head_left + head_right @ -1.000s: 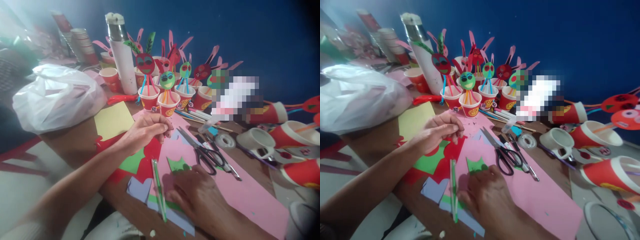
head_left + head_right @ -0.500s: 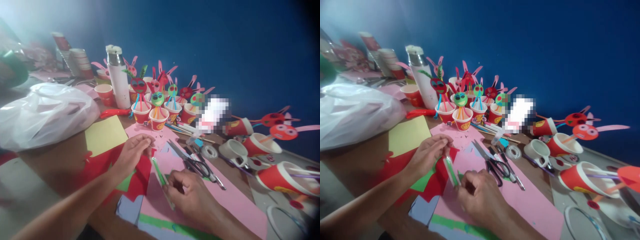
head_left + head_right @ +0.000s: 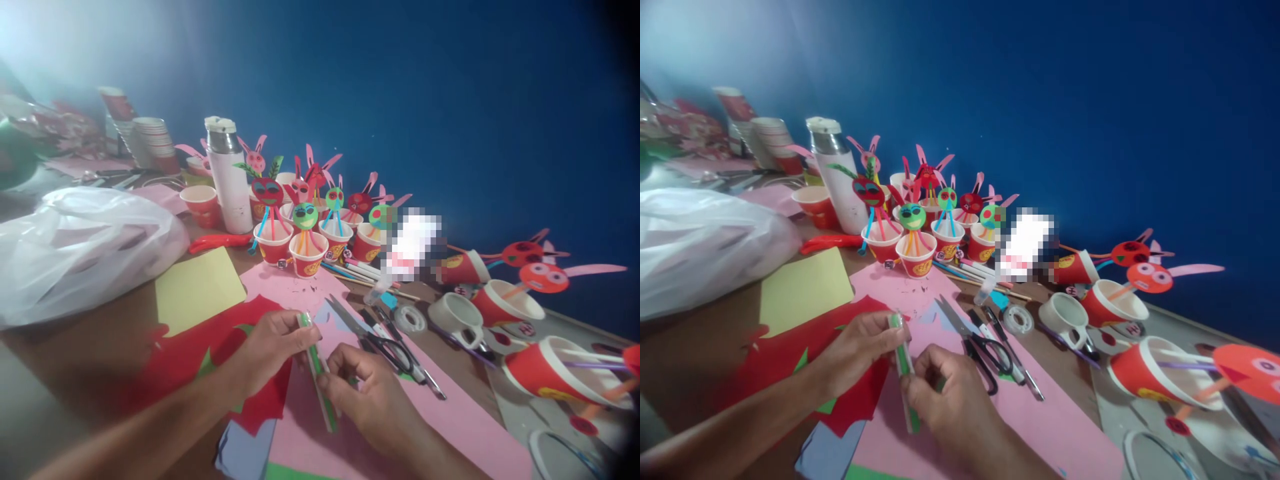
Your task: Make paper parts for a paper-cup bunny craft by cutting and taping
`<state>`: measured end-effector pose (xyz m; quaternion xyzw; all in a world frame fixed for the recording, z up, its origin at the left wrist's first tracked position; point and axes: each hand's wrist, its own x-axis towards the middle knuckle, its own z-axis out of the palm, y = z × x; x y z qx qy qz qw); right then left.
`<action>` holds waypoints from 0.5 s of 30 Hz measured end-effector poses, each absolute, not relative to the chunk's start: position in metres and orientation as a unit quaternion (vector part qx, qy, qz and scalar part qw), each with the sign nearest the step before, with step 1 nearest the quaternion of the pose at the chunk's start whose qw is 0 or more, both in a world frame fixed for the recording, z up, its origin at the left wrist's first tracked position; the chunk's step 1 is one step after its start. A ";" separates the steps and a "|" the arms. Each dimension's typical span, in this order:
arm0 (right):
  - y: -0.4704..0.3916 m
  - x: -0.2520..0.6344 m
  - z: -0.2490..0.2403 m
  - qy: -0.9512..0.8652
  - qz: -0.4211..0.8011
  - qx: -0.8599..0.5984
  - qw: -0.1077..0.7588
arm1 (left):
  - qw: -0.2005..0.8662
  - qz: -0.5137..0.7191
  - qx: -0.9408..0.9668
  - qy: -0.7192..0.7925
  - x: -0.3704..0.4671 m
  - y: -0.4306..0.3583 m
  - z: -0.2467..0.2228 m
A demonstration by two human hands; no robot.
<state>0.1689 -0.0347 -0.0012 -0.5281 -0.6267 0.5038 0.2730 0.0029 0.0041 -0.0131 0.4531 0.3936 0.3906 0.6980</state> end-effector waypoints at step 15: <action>-0.025 0.173 -0.007 -0.429 0.769 -0.388 0.273 | 0.726 0.383 0.444 0.360 -0.005 0.007 -0.012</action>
